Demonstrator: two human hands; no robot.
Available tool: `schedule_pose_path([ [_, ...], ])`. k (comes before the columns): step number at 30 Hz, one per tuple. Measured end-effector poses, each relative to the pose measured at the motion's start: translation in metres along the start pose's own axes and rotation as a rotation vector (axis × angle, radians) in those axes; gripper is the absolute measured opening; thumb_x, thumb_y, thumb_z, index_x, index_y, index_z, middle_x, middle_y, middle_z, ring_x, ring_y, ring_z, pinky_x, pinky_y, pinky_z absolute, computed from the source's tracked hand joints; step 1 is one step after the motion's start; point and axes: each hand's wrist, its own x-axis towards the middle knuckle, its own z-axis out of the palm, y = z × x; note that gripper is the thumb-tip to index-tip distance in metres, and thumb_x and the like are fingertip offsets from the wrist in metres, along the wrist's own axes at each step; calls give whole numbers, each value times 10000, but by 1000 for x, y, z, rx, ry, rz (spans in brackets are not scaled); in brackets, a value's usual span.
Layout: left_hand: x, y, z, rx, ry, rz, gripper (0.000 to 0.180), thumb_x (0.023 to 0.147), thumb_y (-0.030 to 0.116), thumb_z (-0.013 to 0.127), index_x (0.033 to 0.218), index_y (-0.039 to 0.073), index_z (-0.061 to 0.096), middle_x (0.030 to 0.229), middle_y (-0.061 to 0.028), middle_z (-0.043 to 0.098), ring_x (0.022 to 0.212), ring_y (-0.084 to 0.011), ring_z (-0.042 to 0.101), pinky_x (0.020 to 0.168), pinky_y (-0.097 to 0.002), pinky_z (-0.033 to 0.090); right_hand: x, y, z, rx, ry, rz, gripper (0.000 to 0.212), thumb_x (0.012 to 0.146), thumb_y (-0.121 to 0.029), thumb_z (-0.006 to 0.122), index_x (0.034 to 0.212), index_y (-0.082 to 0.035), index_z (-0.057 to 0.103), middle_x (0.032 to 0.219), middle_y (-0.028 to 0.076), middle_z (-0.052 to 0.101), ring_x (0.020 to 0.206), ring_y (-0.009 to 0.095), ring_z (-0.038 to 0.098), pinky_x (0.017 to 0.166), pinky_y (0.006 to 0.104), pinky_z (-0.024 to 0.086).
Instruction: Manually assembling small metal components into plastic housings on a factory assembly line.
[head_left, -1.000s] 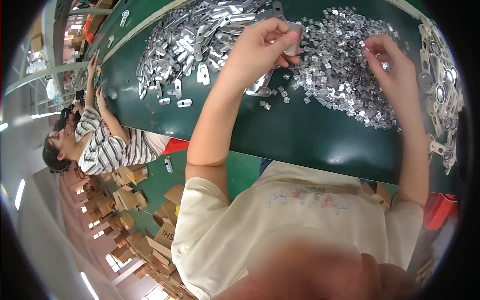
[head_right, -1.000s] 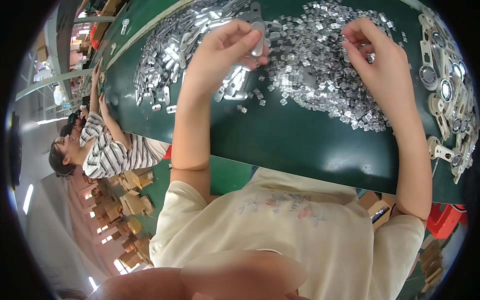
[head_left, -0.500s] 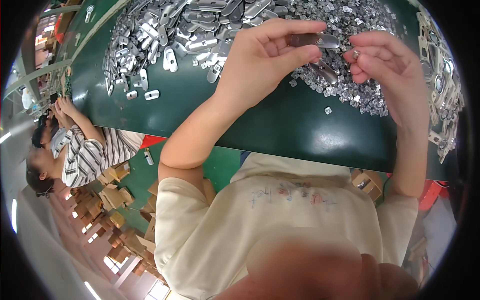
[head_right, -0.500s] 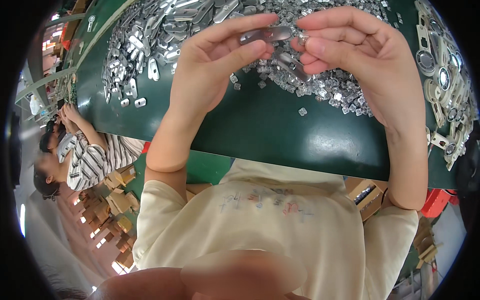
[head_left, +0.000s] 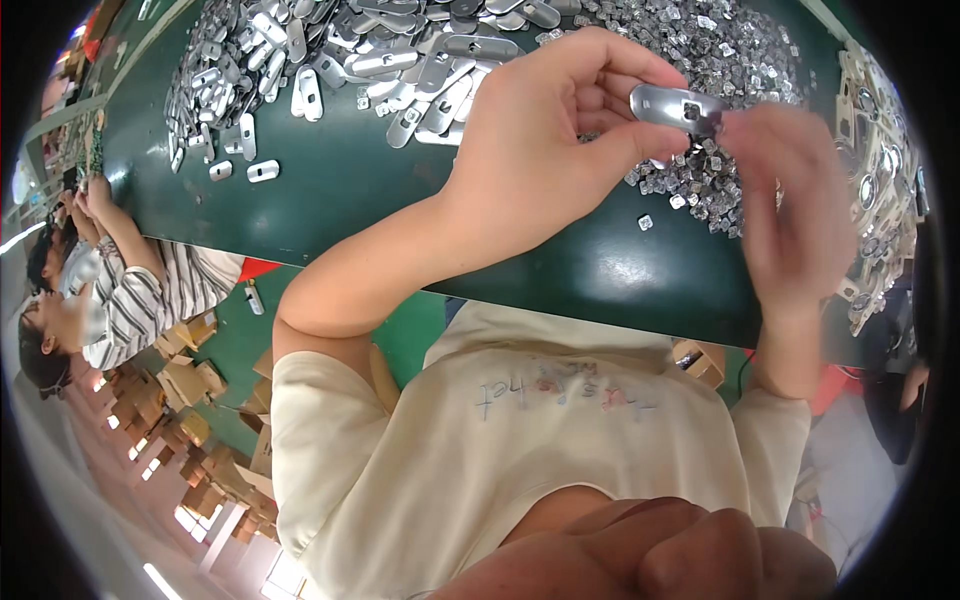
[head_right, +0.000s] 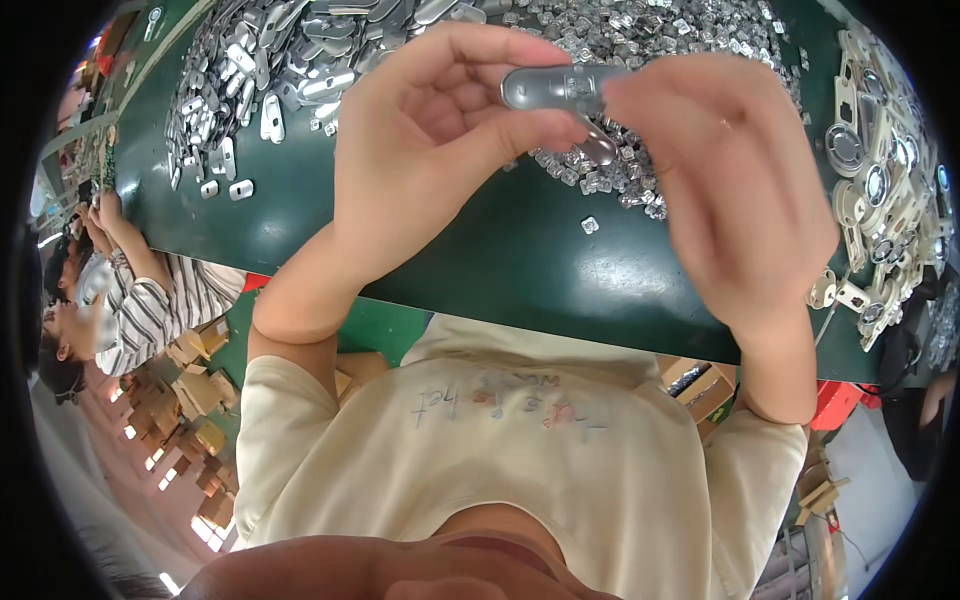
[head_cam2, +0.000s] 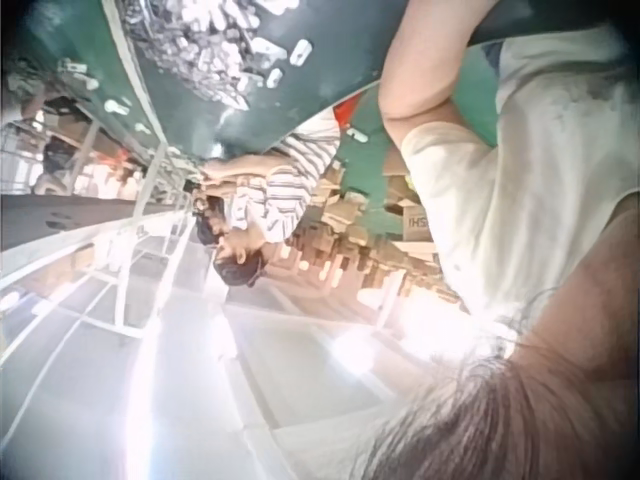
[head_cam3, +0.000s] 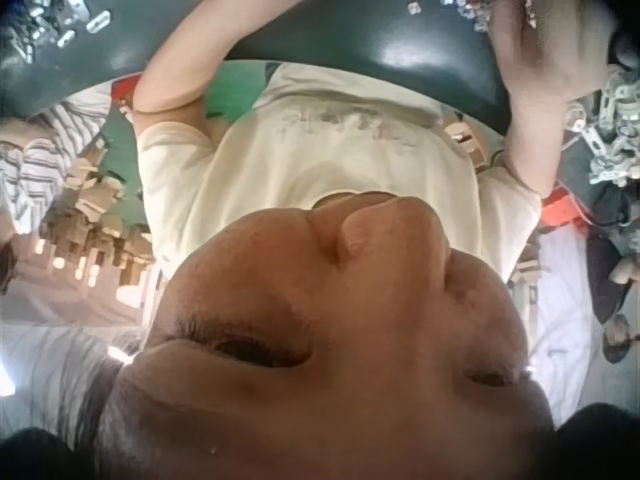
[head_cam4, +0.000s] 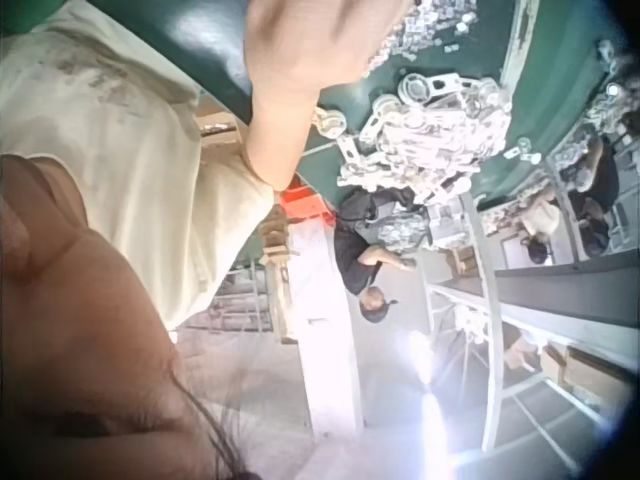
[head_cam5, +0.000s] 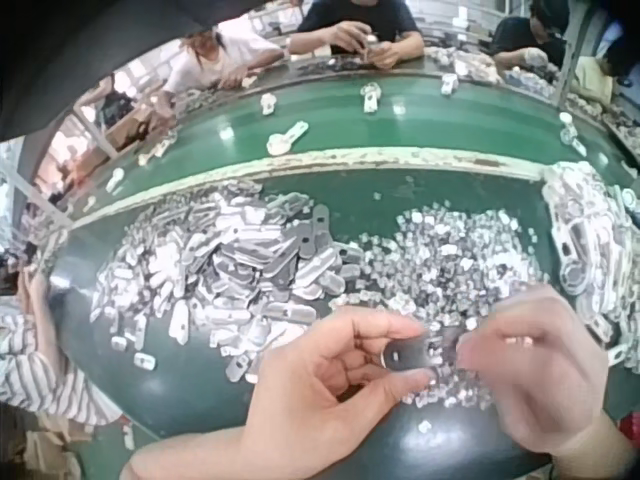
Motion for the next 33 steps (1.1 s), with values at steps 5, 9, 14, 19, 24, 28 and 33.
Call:
schedule_pose_path([
  [5,-1,-4,2,-31,26,100,226,743,-55,647,959,-5,600,802,-49,615,737,-94,602,678,-228,520,3,-6,5,-227,-29,-178,366,570,129,635,925,42,646,905,142,620,797,293,597,690,364,499],
  [9,3,-11,0,-59,26,163,226,749,-49,635,966,1,595,790,-78,619,724,-107,612,670,-242,528,10,-5,9,-383,15,-334,301,546,24,656,846,51,660,858,125,617,774,256,591,629,308,471],
  [14,1,-2,-9,5,-66,104,283,806,-130,523,1076,-44,522,1048,-103,589,923,-138,600,797,-244,513,19,-13,8,-311,-64,-218,328,559,47,659,886,50,649,919,123,602,807,261,578,643,311,437],
  [19,5,-3,-16,-19,10,46,264,813,-104,538,1065,-27,537,1023,-87,599,910,-158,627,779,-239,506,43,-14,-1,-66,-227,-13,302,641,60,636,942,55,616,960,138,591,848,293,569,751,356,453],
  [24,5,12,-27,-236,7,71,291,831,-115,497,1112,-35,498,1023,-103,577,928,-184,624,785,-254,506,72,-9,-22,372,-49,405,162,796,53,557,957,44,562,918,156,606,829,233,552,753,316,440],
  [28,8,18,-32,-126,8,147,291,814,-133,515,1093,-51,511,1048,-112,581,913,-175,617,788,-259,512,94,-23,-16,180,-153,162,174,661,95,664,819,51,604,841,136,581,777,241,550,675,314,445],
  [33,14,13,-31,31,94,299,264,790,-125,567,1045,-58,557,981,-103,625,844,-129,619,701,-230,518,111,-30,-5,6,-287,329,157,695,91,640,829,24,595,837,109,564,793,216,544,700,285,427],
])
